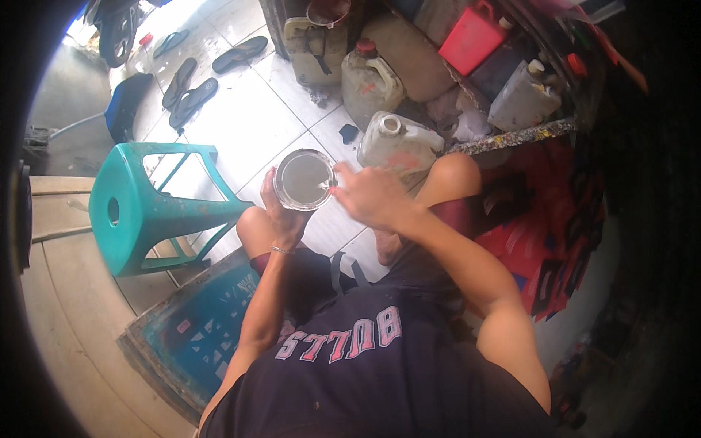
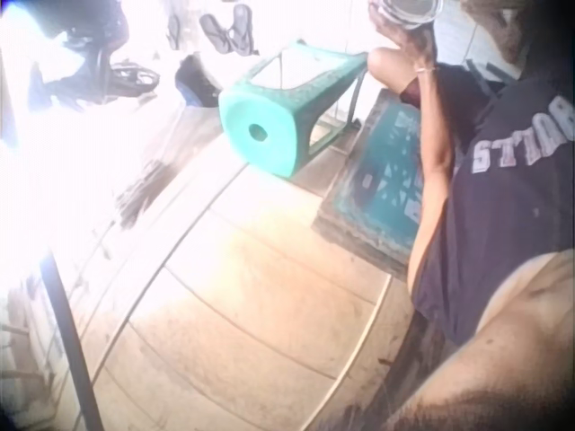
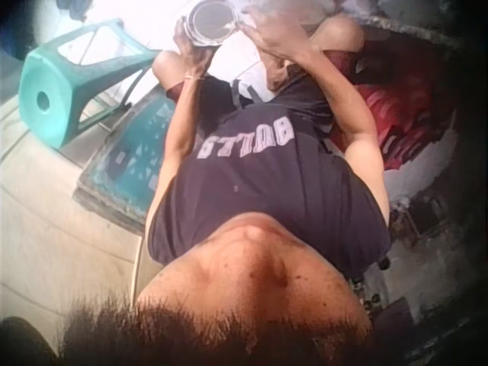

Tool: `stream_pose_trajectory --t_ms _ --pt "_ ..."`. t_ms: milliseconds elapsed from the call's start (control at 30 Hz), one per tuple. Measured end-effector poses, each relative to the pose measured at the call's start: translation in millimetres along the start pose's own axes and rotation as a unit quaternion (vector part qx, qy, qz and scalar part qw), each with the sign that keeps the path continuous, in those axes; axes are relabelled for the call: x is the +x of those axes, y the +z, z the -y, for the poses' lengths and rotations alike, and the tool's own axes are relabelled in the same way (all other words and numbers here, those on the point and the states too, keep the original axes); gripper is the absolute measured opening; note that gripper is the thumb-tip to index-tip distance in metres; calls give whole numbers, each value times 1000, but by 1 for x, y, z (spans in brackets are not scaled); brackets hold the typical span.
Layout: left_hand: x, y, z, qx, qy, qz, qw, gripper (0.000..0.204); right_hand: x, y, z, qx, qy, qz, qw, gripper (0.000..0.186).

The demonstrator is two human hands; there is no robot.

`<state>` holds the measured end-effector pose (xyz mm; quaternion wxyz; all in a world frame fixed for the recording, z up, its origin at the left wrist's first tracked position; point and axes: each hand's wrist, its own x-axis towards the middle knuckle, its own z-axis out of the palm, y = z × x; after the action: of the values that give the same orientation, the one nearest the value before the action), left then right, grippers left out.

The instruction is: The person sits on the floor and pours a clear liquid from a plastic jug into a small paint can, then stirs the mixture with a spoon. They then walk to a workbench, place the can down, and use a red cloth to wipe a glass surface on the bench.

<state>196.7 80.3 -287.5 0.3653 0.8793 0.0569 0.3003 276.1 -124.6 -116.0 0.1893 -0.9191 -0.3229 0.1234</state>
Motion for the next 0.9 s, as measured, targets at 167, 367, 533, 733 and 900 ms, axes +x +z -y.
stream_pose_trajectory --t_ms 167,367,533,733,900 --pt "10 -2 1 -26 -21 -6 999 113 13 -86 -121 78 124 -113 983 44" --pt "1 10 24 6 -57 28 998 119 7 33 -243 46 75 -75 993 68" --pt "-11 8 32 45 -48 41 997 118 8 63 -259 41 0 -174 984 59" --pt "-13 11 42 84 -39 44 995 117 40 24 -214 48 -156 -59 985 47" --pt "-12 13 40 55 -43 43 997 116 72 -5 -178 -49 -196 78 976 38"
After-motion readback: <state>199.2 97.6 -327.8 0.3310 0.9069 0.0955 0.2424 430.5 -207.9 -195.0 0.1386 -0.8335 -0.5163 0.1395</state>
